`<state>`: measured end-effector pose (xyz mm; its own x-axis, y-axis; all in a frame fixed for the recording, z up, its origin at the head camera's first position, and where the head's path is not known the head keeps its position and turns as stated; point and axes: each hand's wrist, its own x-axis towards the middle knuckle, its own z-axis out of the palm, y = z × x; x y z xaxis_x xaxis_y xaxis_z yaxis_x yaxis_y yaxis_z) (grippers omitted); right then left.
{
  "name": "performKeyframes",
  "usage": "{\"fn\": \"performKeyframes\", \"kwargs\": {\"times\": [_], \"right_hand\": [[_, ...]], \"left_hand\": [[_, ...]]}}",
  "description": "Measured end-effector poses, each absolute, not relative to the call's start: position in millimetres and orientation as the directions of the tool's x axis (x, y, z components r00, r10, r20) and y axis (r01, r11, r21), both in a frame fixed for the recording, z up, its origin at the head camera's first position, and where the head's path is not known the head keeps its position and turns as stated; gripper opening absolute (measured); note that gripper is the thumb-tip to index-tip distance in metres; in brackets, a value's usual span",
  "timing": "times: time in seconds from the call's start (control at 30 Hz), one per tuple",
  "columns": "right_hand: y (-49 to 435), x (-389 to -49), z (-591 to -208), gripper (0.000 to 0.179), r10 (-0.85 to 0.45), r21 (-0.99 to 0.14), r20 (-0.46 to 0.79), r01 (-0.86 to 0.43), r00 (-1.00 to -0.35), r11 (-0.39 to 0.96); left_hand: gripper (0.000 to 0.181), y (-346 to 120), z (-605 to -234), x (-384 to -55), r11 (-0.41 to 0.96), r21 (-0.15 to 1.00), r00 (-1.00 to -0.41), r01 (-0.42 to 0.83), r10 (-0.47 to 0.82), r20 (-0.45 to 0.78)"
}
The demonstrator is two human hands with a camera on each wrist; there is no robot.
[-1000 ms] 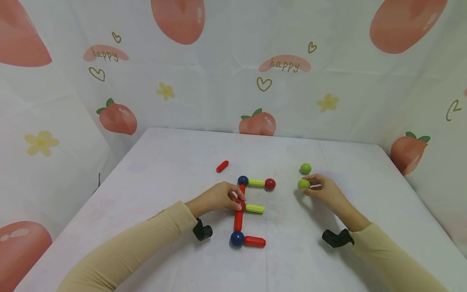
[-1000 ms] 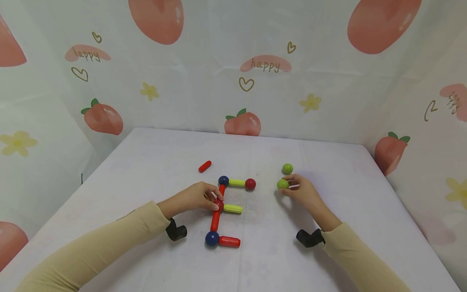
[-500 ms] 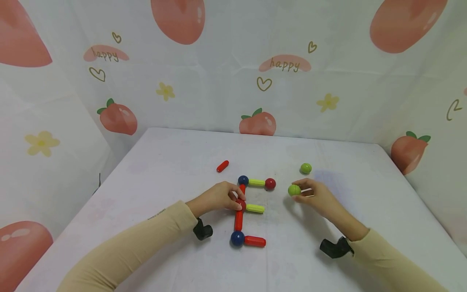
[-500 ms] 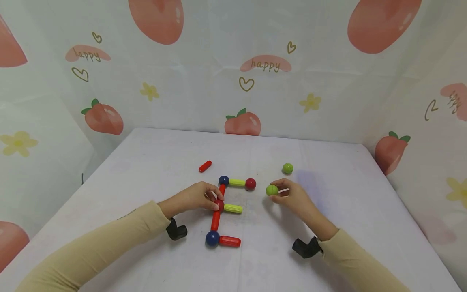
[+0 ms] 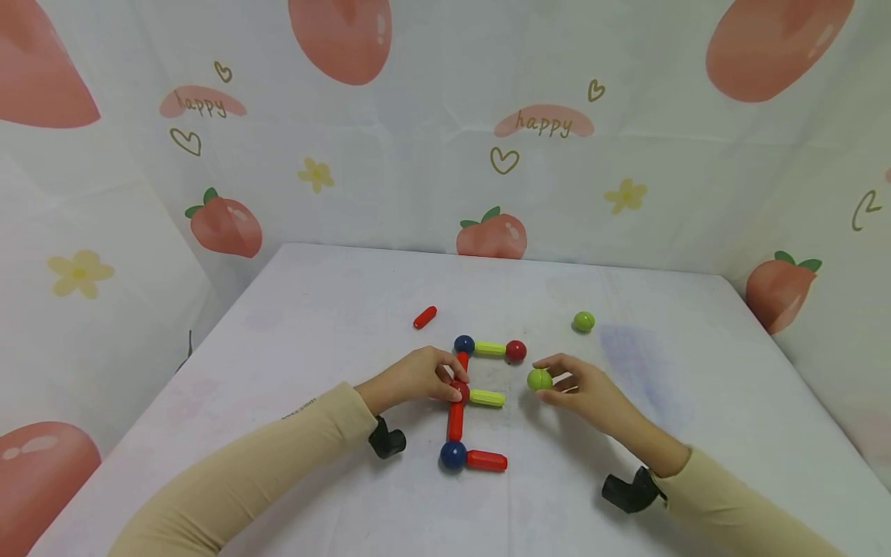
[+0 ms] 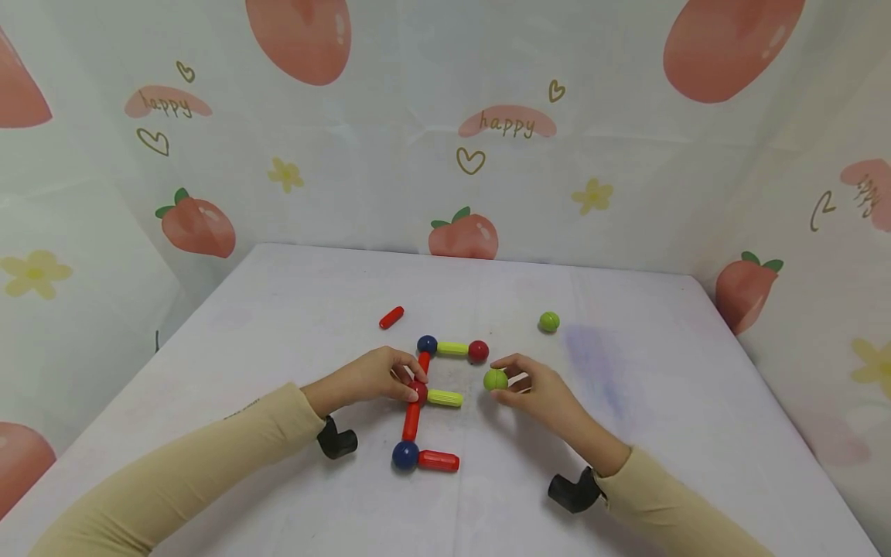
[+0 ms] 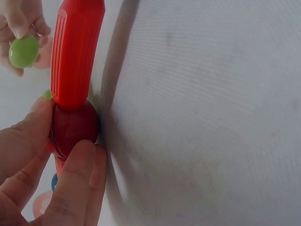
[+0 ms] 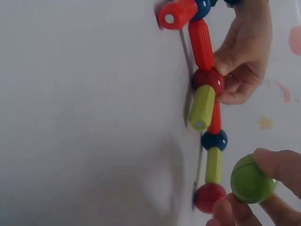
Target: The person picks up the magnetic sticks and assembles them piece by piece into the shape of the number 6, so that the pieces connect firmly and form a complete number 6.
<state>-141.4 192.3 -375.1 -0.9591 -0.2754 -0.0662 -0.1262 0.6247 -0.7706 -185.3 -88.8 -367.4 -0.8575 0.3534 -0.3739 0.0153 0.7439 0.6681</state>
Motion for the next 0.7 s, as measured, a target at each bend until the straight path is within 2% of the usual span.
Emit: {"fn": "performKeyframes", "kwargs": {"times": [0.33, 0.7], "right_hand": [[181, -136, -386, 0.038, -0.334, -0.776, -0.072, -0.158, -0.94, 0.611], [171, -136, -389, 0.037, -0.313, -0.759, -0.127, -0.111, -0.941, 0.642]], "left_hand": [[0.022, -89, -368, -185, 0.737, 0.675, -0.857, 0.014, 0.356, -0.371], [0.022, -90, -368, -184, 0.733, 0.68, -0.858, 0.019, 0.361, -0.365]]}}
